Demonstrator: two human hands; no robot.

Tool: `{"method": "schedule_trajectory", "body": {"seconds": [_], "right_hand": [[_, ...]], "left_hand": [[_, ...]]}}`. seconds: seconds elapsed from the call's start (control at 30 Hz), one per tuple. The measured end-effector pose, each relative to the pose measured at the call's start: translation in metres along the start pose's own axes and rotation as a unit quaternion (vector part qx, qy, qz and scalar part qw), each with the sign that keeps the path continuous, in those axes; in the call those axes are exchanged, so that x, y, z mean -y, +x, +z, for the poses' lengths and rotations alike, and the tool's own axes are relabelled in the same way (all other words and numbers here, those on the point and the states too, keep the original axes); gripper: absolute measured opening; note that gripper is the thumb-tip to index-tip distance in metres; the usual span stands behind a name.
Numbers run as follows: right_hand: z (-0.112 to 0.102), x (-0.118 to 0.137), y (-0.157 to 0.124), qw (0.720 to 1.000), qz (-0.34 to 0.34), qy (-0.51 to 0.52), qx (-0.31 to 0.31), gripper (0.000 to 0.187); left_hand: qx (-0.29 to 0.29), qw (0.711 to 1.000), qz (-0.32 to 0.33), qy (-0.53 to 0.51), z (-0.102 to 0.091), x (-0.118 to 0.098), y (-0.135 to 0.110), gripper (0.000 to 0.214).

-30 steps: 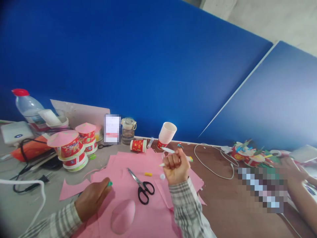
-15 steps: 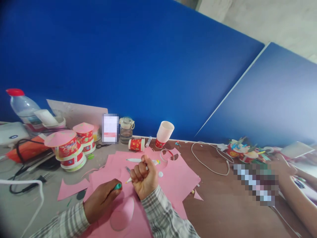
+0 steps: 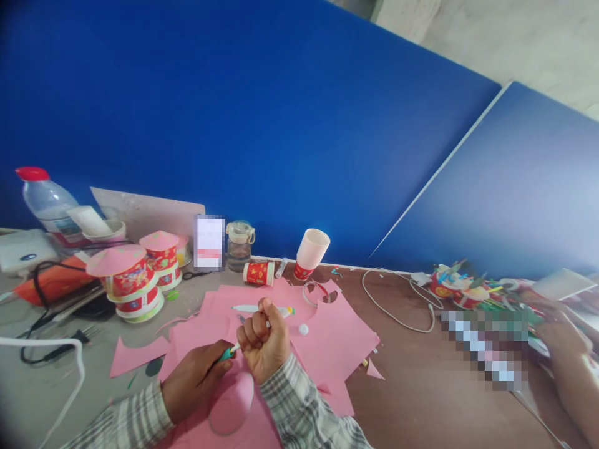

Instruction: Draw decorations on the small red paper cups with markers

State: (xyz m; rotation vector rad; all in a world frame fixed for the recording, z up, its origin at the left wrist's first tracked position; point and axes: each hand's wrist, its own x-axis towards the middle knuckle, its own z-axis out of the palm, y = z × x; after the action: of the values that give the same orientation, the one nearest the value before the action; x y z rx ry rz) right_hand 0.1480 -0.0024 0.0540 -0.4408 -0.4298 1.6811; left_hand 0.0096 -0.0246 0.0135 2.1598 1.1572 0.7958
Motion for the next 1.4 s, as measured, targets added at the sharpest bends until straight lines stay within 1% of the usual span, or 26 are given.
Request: {"method": "schedule_trajectory", "body": {"seconds": [0.23,0.37,0.47,0.63,0.77,0.9,1.03,1.27,1.4], "right_hand": [[0.000,-0.007,-0.002,1.000,0.000,-0.012,-0.008,0.014],[0.002,-0.011,-0.004,1.000,-0.008,-0.023,-0.014,0.014],[0.003,-0.012,-0.002,0.999,-0.014,-0.032,-0.022,0.013],[0.001,-0.013,0.001,0.999,0.023,-0.025,-0.043,0.015],[-0.003,-0.014,0.003,0.999,0.023,-0.014,-0.043,0.013],[-0.004,-0.013,0.003,0.999,0.017,-0.013,-0.025,0.013],[-0.003,-0.011,0.004,0.999,0.032,-0.017,-0.008,0.010],[-0.003,-0.008,0.003,0.998,0.047,-0.028,0.020,0.010],[-0.002,-0.008,0.002,0.997,0.053,-0.026,0.040,0.006]], "left_hand": [[-0.017,1.000,0.012,0.015,0.002,-0.002,0.000,0.013],[-0.030,0.999,0.004,0.021,0.004,0.001,0.000,0.012],[-0.041,0.998,0.010,0.037,0.006,0.004,-0.001,0.011],[-0.067,0.991,0.048,0.105,0.008,0.007,-0.001,0.011],[-0.083,0.989,0.048,0.117,0.009,0.006,-0.001,0.010],[-0.073,0.994,0.025,0.076,0.008,0.005,0.000,0.010],[-0.048,0.999,0.008,-0.012,0.007,0.005,-0.001,0.009],[-0.033,0.990,-0.003,-0.134,0.001,-0.003,0.001,0.013],[-0.039,0.988,-0.021,-0.150,0.000,-0.006,0.001,0.013]]}}
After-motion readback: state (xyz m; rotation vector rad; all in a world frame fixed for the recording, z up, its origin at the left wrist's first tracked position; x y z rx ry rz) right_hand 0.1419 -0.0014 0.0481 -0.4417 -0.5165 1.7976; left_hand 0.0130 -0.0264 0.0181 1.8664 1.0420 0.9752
